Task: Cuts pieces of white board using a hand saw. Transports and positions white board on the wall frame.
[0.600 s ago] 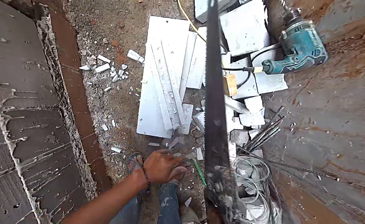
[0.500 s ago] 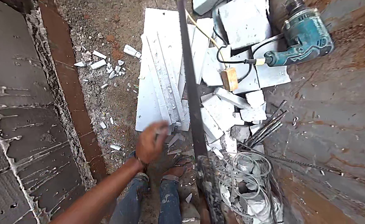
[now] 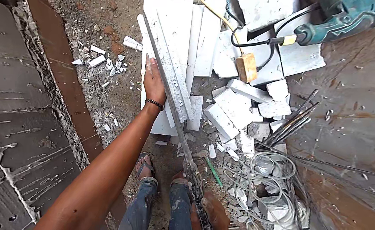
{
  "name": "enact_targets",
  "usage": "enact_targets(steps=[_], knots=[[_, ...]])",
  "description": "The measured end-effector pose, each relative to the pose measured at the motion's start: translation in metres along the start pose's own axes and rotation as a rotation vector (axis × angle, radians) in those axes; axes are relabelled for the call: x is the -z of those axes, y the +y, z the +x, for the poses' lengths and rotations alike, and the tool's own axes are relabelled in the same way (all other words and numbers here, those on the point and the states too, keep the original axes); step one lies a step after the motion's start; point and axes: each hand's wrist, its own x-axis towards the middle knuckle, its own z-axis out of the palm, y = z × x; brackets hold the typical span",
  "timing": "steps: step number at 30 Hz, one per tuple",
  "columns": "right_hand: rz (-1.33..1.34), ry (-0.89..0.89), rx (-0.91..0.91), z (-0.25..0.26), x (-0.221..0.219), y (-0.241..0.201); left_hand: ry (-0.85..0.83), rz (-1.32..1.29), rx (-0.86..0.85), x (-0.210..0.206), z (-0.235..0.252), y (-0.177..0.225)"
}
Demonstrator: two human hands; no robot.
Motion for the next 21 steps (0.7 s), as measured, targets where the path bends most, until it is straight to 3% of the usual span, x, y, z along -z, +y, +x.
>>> enact_targets(steps=[8, 11, 13, 17, 21], knots=[[0.028, -0.016, -0.017, 0.019, -0.012, 0.008, 0.003, 0.043, -0.023, 0.002, -0.006, 0.001], [-0.035, 0.072, -0.278, 0.024, 0.006, 0.018, 0.040, 0.111, -0.036, 0.002, -0.001, 0.001], [0.177, 0.126, -0.413, 0.027, 0.015, 0.029, 0.027, 0.137, -0.019, 0.003, -0.001, 0.000], [-0.068, 0.007, -0.171, 0.016, 0.010, 0.000, 0.052, 0.149, -0.030, 0.002, -0.003, 0.005], [0.008, -0.105, -0.103, -0.019, 0.021, -0.018, 0.001, 0.097, -0.015, 0.003, -0.006, 0.006]])
